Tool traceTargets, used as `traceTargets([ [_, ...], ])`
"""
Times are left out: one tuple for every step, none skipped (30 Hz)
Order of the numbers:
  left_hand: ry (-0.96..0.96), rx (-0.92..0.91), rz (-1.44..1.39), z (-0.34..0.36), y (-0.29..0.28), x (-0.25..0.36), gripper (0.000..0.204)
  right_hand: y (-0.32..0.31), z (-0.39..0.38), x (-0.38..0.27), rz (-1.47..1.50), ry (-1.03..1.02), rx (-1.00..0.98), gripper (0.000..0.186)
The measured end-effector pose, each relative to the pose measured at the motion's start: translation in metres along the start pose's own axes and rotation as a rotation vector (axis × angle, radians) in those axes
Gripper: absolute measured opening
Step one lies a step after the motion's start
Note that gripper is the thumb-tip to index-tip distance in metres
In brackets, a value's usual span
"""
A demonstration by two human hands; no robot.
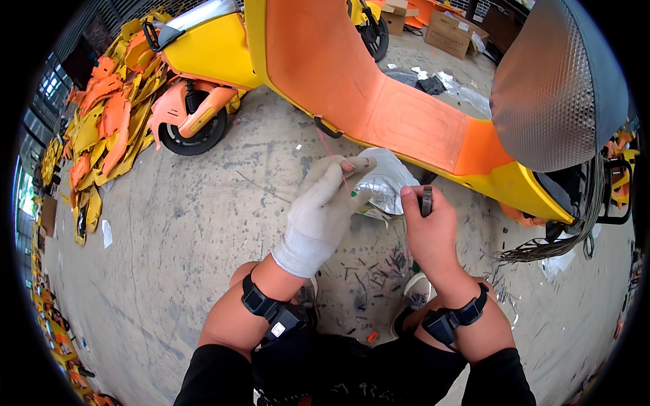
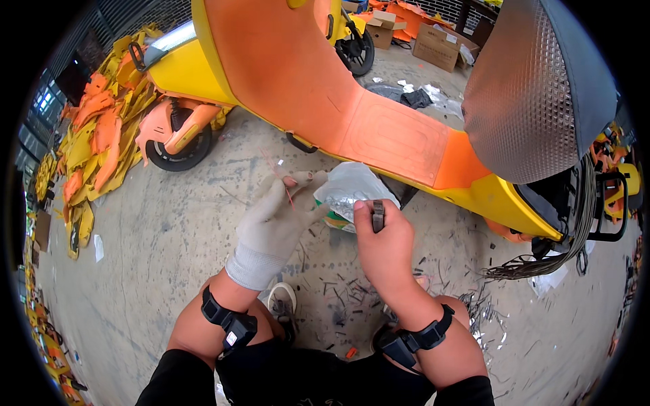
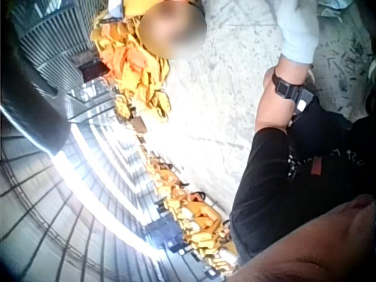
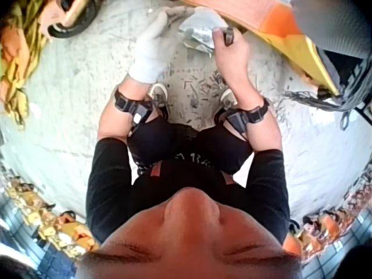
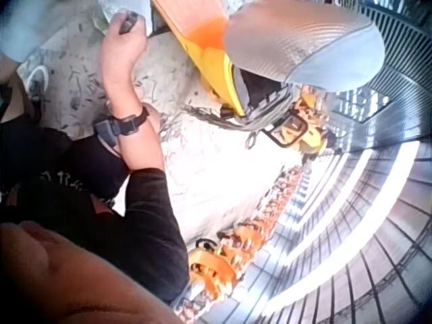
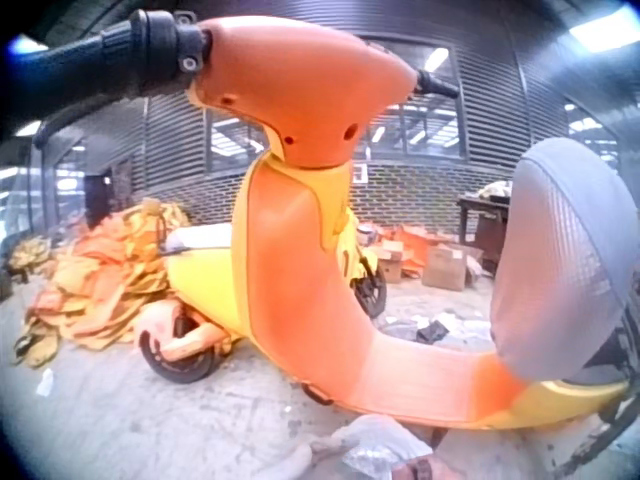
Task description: The person handles electrical wires and a connector by hand, uses a pair of pliers to cut or strip the wires, and places pieces into a plastic bag while sitting in a large service bay with rows of yellow scooters.
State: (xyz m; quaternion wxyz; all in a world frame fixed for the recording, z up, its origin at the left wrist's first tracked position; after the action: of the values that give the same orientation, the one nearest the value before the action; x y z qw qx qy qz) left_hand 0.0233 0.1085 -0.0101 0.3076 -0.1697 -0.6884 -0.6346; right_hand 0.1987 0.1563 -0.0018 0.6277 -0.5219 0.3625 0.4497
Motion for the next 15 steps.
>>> traceTargets([
  [0.031, 0.007, 0.019, 0.000, 0.000, 0.003, 0.016, 0.001, 0.001, 0.001, -0.009, 0.006, -0.007, 0.025],
  [0.017, -0.009, 0.016, 0.000, 0.003, 0.002, 0.016, 0.001, 0.003, 0.002, -0.020, 0.011, -0.011, 0.025],
  [0.003, -0.025, 0.012, 0.000, 0.006, 0.002, 0.017, 0.001, 0.004, 0.003, -0.031, 0.017, -0.016, 0.025],
  [-0.011, -0.041, 0.009, 0.000, 0.008, 0.001, 0.017, 0.004, 0.002, 0.004, -0.033, -0.006, -0.037, 0.024],
  [-0.021, -0.046, -0.001, 0.000, 0.009, -0.001, 0.017, 0.008, 0.000, 0.004, -0.032, -0.030, -0.059, 0.023],
  [-0.030, -0.051, -0.011, -0.001, 0.009, -0.004, 0.017, 0.012, -0.003, 0.003, -0.030, -0.054, -0.082, 0.023],
  [-0.039, -0.056, -0.021, 0.000, 0.009, -0.007, 0.017, 0.019, -0.008, -0.003, -0.040, -0.094, -0.141, 0.022],
  [-0.027, -0.025, -0.017, 0.002, 0.005, -0.008, 0.017, 0.025, -0.016, -0.010, -0.047, -0.135, -0.202, 0.021],
  [-0.014, 0.005, -0.013, 0.004, 0.001, -0.009, 0.017, 0.032, -0.022, -0.016, -0.054, -0.175, -0.262, 0.020],
  [-0.001, 0.035, -0.009, 0.005, -0.004, -0.008, 0.017, 0.035, -0.026, -0.017, -0.050, -0.200, -0.274, 0.020],
  [-0.028, 0.024, -0.020, 0.006, -0.004, -0.010, 0.017, 0.037, -0.029, -0.018, -0.049, -0.226, -0.285, 0.020],
  [-0.056, 0.013, -0.030, 0.007, -0.004, -0.011, 0.017, 0.039, -0.031, -0.020, -0.047, -0.251, -0.296, 0.020],
  [-0.084, 0.002, -0.041, 0.007, -0.004, -0.011, 0.017, 0.041, -0.032, -0.020, -0.048, -0.250, -0.302, 0.019],
  [-0.073, 0.025, 0.012, 0.008, -0.006, -0.011, 0.016, 0.042, -0.032, -0.019, -0.052, -0.250, -0.310, 0.019],
  [-0.063, 0.048, 0.065, 0.009, -0.008, -0.011, 0.016, 0.043, -0.032, -0.019, -0.055, -0.250, -0.318, 0.019],
])
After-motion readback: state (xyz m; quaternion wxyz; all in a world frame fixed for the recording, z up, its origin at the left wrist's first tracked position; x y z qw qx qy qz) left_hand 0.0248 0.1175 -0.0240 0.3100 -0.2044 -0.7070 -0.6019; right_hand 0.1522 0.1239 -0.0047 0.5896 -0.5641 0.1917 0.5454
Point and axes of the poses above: each hand's wrist, its own z-axis towards the middle knuckle, its own y-axis out of the palm, x = y × z, the point moved 10 cm from there along z, towards the middle knuckle, and after that the axes turned 7 degrees about x, right-handed, at the moved point
